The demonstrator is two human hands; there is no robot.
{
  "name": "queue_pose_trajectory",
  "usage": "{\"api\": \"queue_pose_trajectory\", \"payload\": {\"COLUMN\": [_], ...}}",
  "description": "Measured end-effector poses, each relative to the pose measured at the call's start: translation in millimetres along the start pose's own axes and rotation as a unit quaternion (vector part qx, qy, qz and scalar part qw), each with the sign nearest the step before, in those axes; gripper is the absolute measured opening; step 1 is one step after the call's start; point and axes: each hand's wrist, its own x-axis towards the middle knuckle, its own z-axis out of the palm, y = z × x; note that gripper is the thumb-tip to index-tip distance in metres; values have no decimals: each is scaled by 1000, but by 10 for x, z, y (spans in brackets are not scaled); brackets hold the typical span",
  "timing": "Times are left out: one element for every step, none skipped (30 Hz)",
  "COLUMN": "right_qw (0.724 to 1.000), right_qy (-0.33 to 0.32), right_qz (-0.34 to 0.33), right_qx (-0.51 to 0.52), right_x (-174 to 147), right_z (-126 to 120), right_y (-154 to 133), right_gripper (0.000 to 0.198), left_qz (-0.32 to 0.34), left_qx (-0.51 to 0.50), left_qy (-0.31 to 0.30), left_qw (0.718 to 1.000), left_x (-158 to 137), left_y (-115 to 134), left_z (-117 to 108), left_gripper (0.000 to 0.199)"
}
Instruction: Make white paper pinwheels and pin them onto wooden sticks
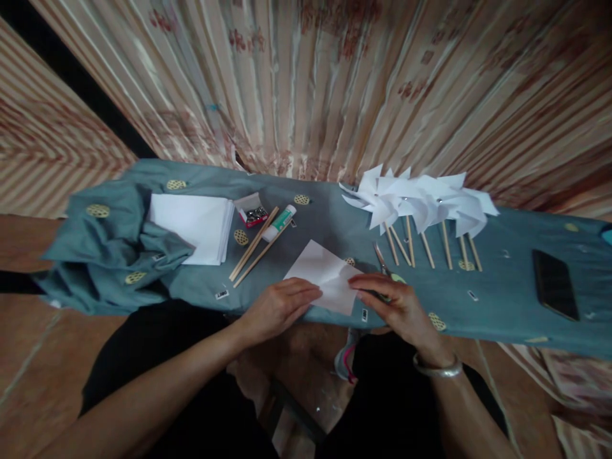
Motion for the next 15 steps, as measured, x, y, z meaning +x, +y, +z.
{"api": "queue_pose_trajectory", "payload": {"right_qw": [1000,999,998,997,995,993,991,990,989,989,990,990,990,991,991], "right_qy": [0,7,21,42,66,85,100,110,114,114,112,111,108,102,91], "right_qz": [17,35,51,64,75,83,89,94,95,93,91,89,89,90,91], "right_qx": [6,8,8,9,9,10,11,11,9,6,3,3,8,20,36], "right_x": [9,23,43,71,105,145,188,234,279,321,357,383,399,403,394], "right_z": [6,23,50,85,125,168,211,251,288,319,343,358,362,355,338], "right_y": [8,20,36,56,78,100,120,137,149,156,158,155,150,142,133], "right_gripper": [18,18,19,19,21,22,24,26,27,27,28,28,28,30,31], "left_qz": [-25,-58,-92,-123,-149,-167,-179,-185,-190,-198,-211,-228,-245,-256,-256], "left_qx": [-12,-25,-38,-51,-64,-74,-81,-84,-85,-88,-95,-106,-119,-131,-139], "left_qy": [-1,2,11,24,39,53,65,72,76,77,78,77,75,73,68], "left_qw": [1000,998,995,991,986,982,978,976,975,973,970,965,959,955,954], "left_x": [-2,-5,-7,-10,-12,-13,-14,-14,-14,-13,-10,-8,-5,-3,-2], "left_y": [2,2,-3,-11,-22,-37,-53,-70,-86,-99,-109,-115,-117,-115,-109], "left_z": [5,8,9,10,9,8,6,4,2,-1,-6,-12,-21,-33,-46], "left_gripper": [31,33,36,40,44,48,51,52,53,53,53,53,54,54,53]}}
